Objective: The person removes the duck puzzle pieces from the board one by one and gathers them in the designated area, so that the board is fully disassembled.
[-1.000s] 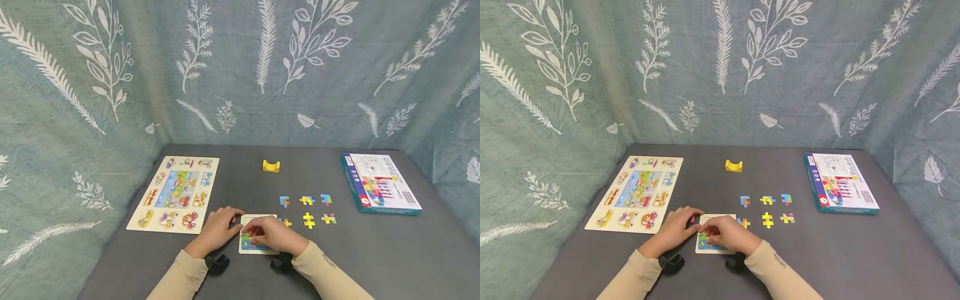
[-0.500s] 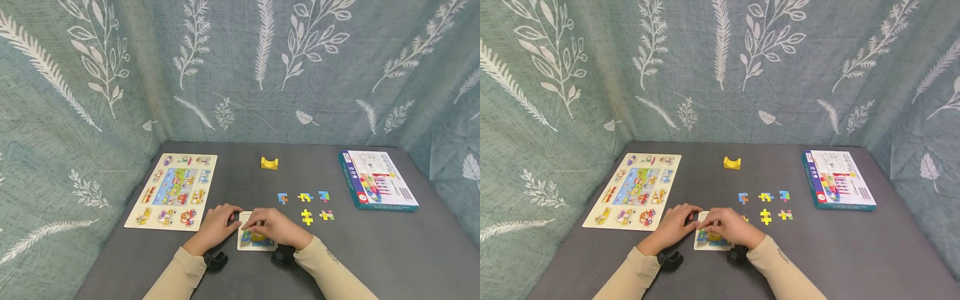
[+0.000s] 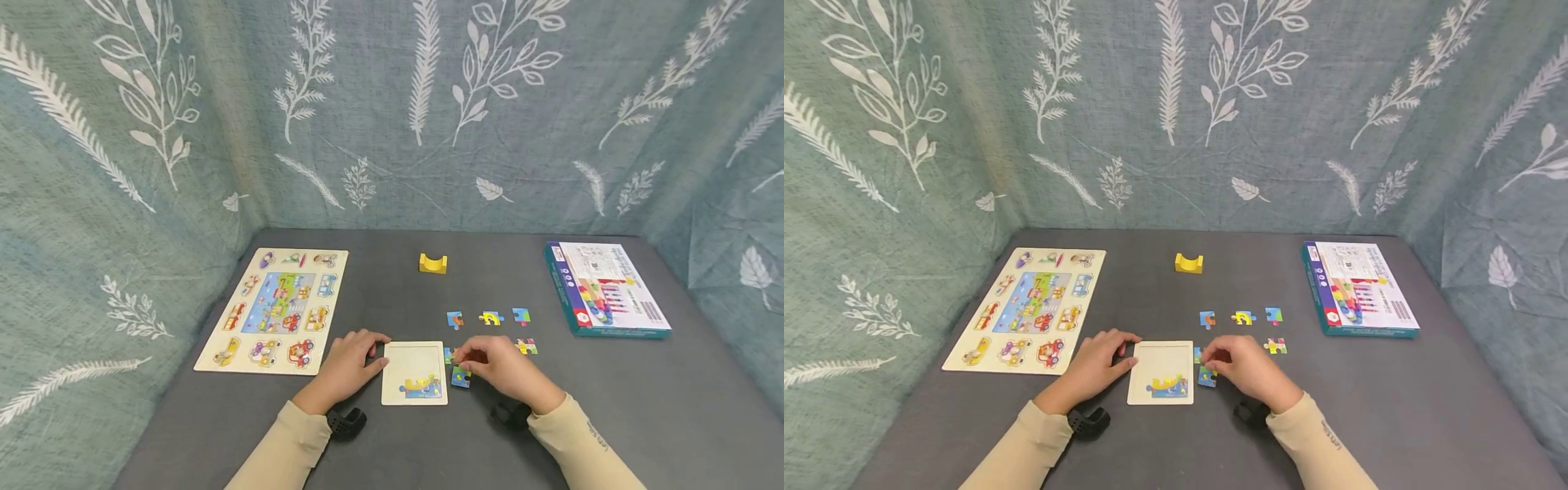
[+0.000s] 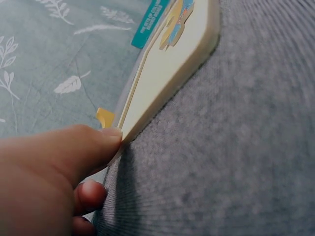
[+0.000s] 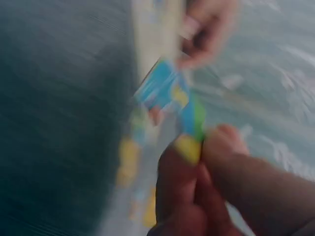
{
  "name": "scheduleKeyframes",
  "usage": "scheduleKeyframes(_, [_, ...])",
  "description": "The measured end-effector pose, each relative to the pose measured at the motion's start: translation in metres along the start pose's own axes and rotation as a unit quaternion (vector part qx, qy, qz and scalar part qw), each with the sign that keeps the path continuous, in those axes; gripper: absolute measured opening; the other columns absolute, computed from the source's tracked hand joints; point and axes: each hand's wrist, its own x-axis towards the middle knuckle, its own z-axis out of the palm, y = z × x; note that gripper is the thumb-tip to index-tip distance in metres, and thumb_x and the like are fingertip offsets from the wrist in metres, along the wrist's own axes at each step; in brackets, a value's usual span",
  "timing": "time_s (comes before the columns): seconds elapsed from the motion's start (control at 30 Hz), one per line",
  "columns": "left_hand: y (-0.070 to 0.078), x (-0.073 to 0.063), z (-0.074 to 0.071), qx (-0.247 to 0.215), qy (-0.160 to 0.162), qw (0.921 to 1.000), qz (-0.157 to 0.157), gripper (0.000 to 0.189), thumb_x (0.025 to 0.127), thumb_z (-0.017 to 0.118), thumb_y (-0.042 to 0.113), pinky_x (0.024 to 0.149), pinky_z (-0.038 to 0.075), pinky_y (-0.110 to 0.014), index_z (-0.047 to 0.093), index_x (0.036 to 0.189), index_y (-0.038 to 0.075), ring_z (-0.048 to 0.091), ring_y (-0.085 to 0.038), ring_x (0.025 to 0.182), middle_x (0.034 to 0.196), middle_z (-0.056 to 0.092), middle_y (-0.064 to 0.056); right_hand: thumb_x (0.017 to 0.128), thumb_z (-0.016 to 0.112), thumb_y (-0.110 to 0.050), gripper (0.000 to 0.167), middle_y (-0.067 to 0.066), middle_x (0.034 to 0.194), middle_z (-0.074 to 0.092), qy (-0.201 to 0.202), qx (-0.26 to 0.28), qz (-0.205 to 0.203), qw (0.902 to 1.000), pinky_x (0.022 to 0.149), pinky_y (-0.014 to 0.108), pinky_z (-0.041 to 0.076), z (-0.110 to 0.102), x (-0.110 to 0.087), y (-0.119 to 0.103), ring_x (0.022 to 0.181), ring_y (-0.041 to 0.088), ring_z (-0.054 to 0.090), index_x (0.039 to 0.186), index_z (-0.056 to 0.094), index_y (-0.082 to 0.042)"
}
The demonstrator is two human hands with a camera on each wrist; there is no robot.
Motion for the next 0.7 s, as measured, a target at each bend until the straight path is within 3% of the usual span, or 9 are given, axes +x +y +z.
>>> scheduleKeyframes(0.17, [0.001,0.002,-0.003,0.000,-0.002,1.0000,0.002,0.032,0.097,0.078,0.025,0.077,0.029,-0.039,0.070,0.126,0.014,0.040,-0.013,0.080,0.083,0.043,0.008,0.082,0.091,-0.008,0.021,-0.006,0.096,0.063,0.005,-0.100,-0.039,0.9942,0.076,0.030,0.054,0.014,-0.014,0.001,0.084,0.009,0.062,0.099,0.080,-0.011])
scheduleKeyframes(0.27, [0.001,0.001,-0.005,0.004,-0.001,1.0000,0.004,0.031,0.097,0.078,0.025,0.077,0.029,-0.039,0.070,0.126,0.014,0.040,-0.013,0.079,0.083,0.043,0.008,0.080,0.092,-0.006,0.025,-0.005,0.101,0.064,-0.003,-0.133,-0.059,0.9893,0.081,0.033,0.055,0.018,-0.019,0.000,0.091,0.013,0.064,0.102,0.081,-0.009])
scheduleKeyframes(0.7, [0.002,0.001,-0.001,-0.001,-0.001,1.0000,-0.003,0.031,0.097,0.078,0.025,0.077,0.029,-0.039,0.071,0.125,0.014,0.039,-0.013,0.078,0.083,0.043,0.008,0.080,0.087,0.007,0.028,-0.001,0.110,0.072,-0.020,-0.176,-0.123,0.9765,0.089,0.035,0.056,0.018,-0.018,-0.001,0.103,0.021,0.067,0.104,0.082,-0.008])
